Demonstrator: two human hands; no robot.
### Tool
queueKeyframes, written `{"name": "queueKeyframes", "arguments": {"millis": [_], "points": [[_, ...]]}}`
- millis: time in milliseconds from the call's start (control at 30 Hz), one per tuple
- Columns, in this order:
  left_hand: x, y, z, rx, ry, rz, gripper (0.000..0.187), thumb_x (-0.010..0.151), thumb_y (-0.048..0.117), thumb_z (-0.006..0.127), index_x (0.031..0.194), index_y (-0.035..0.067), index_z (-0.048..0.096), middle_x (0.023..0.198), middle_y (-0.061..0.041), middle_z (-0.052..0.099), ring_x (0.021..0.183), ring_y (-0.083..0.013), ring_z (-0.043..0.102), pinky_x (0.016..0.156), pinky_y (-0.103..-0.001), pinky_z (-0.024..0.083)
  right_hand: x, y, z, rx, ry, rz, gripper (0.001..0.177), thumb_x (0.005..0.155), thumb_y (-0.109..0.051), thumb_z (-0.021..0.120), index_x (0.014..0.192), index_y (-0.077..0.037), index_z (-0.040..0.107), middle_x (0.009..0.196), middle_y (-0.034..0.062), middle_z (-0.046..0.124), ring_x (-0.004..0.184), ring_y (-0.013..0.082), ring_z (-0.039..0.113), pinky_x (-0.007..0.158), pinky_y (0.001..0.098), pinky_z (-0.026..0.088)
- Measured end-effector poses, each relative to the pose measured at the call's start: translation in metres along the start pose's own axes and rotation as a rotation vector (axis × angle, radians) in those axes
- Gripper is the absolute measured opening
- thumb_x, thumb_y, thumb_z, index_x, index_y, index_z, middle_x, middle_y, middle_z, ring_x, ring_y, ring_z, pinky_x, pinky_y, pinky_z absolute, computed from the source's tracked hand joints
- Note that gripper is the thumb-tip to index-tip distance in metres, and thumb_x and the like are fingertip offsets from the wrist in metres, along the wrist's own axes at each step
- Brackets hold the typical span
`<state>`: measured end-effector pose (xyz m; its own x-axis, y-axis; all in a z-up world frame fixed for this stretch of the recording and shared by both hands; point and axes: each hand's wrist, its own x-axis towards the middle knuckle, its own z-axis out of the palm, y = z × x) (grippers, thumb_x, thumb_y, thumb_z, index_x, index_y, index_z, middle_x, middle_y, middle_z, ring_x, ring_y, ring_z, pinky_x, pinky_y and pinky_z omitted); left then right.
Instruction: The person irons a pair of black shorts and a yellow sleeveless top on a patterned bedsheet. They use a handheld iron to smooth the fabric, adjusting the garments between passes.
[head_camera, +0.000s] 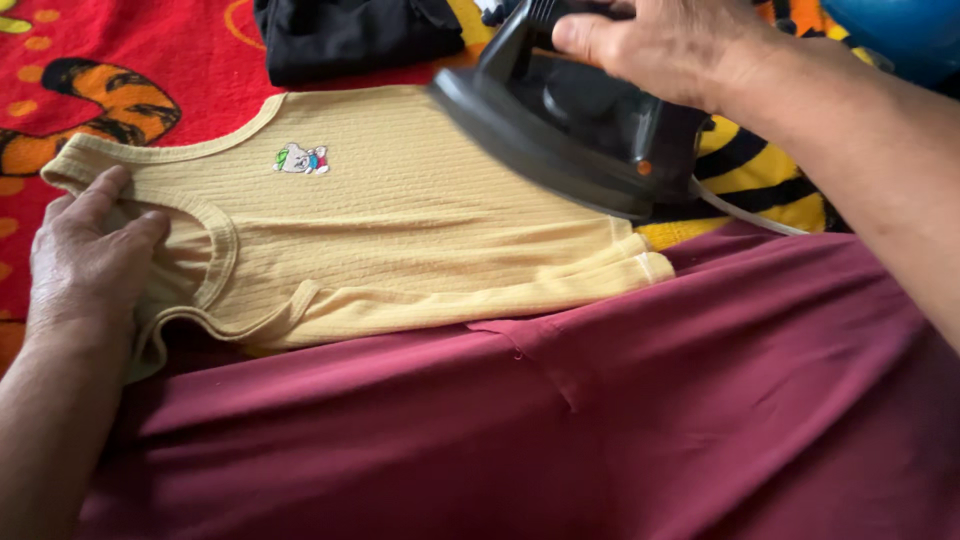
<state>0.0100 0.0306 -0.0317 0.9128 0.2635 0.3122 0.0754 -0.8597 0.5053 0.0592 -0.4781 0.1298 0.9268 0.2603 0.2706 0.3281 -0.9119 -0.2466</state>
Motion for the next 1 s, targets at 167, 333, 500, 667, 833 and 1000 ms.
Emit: {"name": "queueKeyframes", "arguments": {"millis": [167, 333, 500, 667, 833, 1000], "points": [[-0.033, -0.055, 0.013, -0.699, -0.183, -0.194, 0.054, 0.099, 0.031, 0.062, 0.147, 0.007, 0.056, 0.134, -0.011, 0.058, 0.116, -0.0228, 0.057, 0.094, -0.032, 0.049, -0.008, -0.015, -0.011, 0.145, -0.153, -0.379, 0.044, 0.093, -0.035, 0.074, 0.130, -0.011, 0.072, 0.115, 0.0142, 0.075, 0.104, 0.0289, 0.072, 0.090, 0.0406, 0.055], [-0.008, 0.005, 0.000, -0.170, -0.003, -0.098, 0.060, 0.092, 0.019, 0.072, 0.148, 0.005, 0.057, 0.139, -0.015, 0.055, 0.119, -0.0292, 0.060, 0.095, -0.038, 0.050, -0.013, -0.055, 0.000, 0.230, -0.242, -0.575, 0.046, 0.092, -0.039, 0.073, 0.130, -0.013, 0.071, 0.125, 0.0141, 0.074, 0.113, 0.0294, 0.070, 0.098, 0.0431, 0.054], [-0.004, 0.029, -0.009, -0.108, -0.023, -0.080, 0.069, 0.085, 0.023, 0.076, 0.150, 0.009, 0.060, 0.138, -0.018, 0.058, 0.127, -0.0323, 0.058, 0.105, -0.042, 0.046, -0.013, -0.110, 0.019, 0.147, -0.139, -0.338, 0.045, 0.092, -0.047, 0.069, 0.129, -0.022, 0.072, 0.121, 0.0115, 0.074, 0.110, 0.0315, 0.070, 0.095, 0.0482, 0.052], [-0.008, 0.023, -0.011, -0.092, -0.031, -0.007, 0.069, 0.087, 0.024, 0.076, 0.152, 0.007, 0.059, 0.138, -0.020, 0.059, 0.128, -0.0351, 0.057, 0.108, -0.043, 0.044, -0.006, -0.134, 0.028, 0.083, -0.155, -0.070, 0.042, 0.093, -0.052, 0.063, 0.130, -0.033, 0.070, 0.107, 0.0086, 0.078, 0.104, 0.0270, 0.073, 0.097, 0.0464, 0.054], [-0.006, 0.024, -0.008, -0.072, -0.027, -0.042, 0.070, 0.086, 0.023, 0.076, 0.152, 0.008, 0.060, 0.139, -0.021, 0.057, 0.129, -0.0367, 0.055, 0.107, -0.044, 0.044, -0.002, -0.125, 0.035, 0.142, -0.081, -0.300, 0.044, 0.091, -0.052, 0.064, 0.127, -0.027, 0.072, 0.107, 0.0080, 0.077, 0.100, 0.0265, 0.073, 0.090, 0.0466, 0.055], [-0.008, 0.037, -0.015, -0.077, -0.005, -0.039, 0.064, 0.084, 0.019, 0.077, 0.145, 0.008, 0.061, 0.133, -0.021, 0.059, 0.120, -0.0355, 0.059, 0.101, -0.044, 0.046, 0.015, -0.131, 0.052, 0.183, 0.088, -0.410, 0.044, 0.092, -0.049, 0.066, 0.122, -0.018, 0.074, 0.109, 0.0089, 0.077, 0.097, 0.0292, 0.072, 0.083, 0.0485, 0.053]]}}
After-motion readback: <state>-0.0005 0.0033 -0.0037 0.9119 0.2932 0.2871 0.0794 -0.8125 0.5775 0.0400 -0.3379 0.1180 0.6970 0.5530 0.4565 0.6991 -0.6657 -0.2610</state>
